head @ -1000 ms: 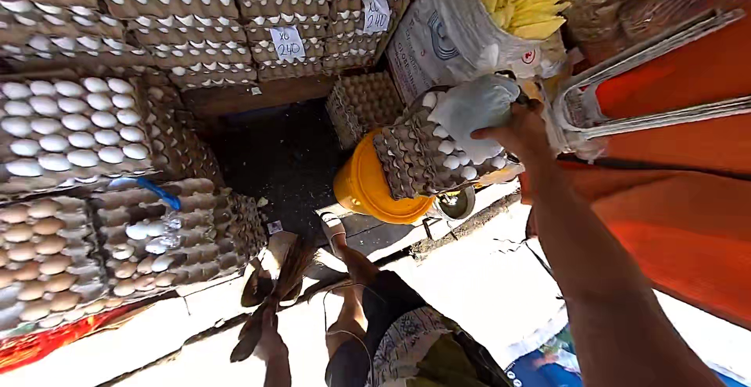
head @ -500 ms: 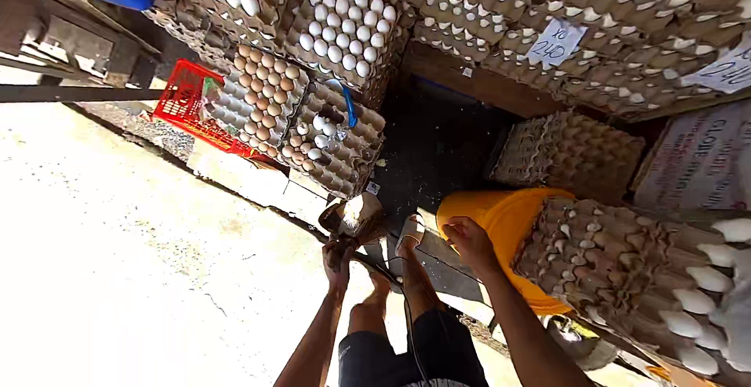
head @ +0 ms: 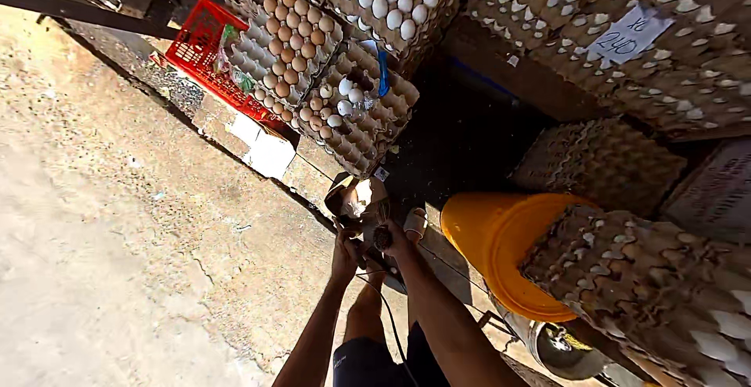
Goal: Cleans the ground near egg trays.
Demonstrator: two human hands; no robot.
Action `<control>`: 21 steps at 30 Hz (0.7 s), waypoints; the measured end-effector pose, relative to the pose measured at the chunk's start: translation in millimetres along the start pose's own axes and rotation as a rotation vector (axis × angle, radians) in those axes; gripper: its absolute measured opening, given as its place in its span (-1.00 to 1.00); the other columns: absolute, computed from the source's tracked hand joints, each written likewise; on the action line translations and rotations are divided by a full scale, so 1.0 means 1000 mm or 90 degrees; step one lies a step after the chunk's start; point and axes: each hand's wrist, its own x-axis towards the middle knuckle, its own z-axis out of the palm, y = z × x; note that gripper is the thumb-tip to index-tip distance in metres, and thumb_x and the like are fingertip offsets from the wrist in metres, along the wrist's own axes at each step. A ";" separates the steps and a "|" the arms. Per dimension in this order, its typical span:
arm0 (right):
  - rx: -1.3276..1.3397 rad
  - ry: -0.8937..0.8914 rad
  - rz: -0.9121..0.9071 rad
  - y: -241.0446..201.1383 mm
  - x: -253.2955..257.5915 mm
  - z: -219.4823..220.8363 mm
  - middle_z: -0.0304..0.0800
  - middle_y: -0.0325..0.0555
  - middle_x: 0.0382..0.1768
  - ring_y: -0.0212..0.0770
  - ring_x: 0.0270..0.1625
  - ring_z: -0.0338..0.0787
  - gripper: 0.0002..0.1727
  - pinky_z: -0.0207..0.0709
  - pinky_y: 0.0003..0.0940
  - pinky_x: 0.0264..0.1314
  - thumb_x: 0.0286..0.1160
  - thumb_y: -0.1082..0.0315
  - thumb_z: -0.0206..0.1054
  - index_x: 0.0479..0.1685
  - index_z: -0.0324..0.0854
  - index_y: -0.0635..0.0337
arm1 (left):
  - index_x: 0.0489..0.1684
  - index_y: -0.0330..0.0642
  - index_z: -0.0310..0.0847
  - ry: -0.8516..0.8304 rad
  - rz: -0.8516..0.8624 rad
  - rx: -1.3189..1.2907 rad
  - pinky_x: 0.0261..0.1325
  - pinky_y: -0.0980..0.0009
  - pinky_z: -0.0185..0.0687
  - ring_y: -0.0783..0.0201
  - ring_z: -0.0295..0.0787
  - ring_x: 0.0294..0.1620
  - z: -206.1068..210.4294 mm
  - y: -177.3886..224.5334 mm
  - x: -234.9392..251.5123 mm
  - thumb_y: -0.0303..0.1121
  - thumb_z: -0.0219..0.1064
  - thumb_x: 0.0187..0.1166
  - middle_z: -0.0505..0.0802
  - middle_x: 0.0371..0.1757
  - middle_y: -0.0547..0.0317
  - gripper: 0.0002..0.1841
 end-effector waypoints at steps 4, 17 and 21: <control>-0.035 0.030 -0.026 -0.046 -0.039 -0.040 0.65 -0.08 -0.44 -0.17 -0.52 0.66 -0.59 0.56 -0.24 -0.56 0.64 -0.10 0.01 -0.10 0.51 0.05 | 0.44 -0.31 0.42 0.034 0.004 -0.085 0.26 0.21 0.76 0.14 0.71 0.32 0.010 0.003 -0.001 -0.21 0.68 0.29 0.58 0.53 -0.16 -0.26; -0.600 0.000 0.061 -0.052 0.005 0.019 0.79 0.13 0.09 -0.01 0.00 0.82 -0.43 0.69 -0.01 0.01 0.79 -0.08 0.11 0.46 0.49 0.21 | 0.22 -0.45 0.58 0.155 -0.012 -0.045 0.47 0.11 0.60 0.03 0.57 0.46 0.055 0.022 0.018 -0.32 0.61 0.15 0.62 0.44 -0.22 -0.38; -0.869 0.135 -0.468 -0.192 -0.058 0.076 0.87 0.03 0.07 -0.02 0.11 0.87 -0.58 0.70 0.08 0.24 0.73 0.09 0.15 0.33 0.67 0.12 | 0.44 -0.34 0.48 0.185 -0.039 -0.091 0.32 0.10 0.70 0.06 0.66 0.35 0.073 0.029 0.020 -0.23 0.61 0.18 0.65 0.42 -0.17 -0.25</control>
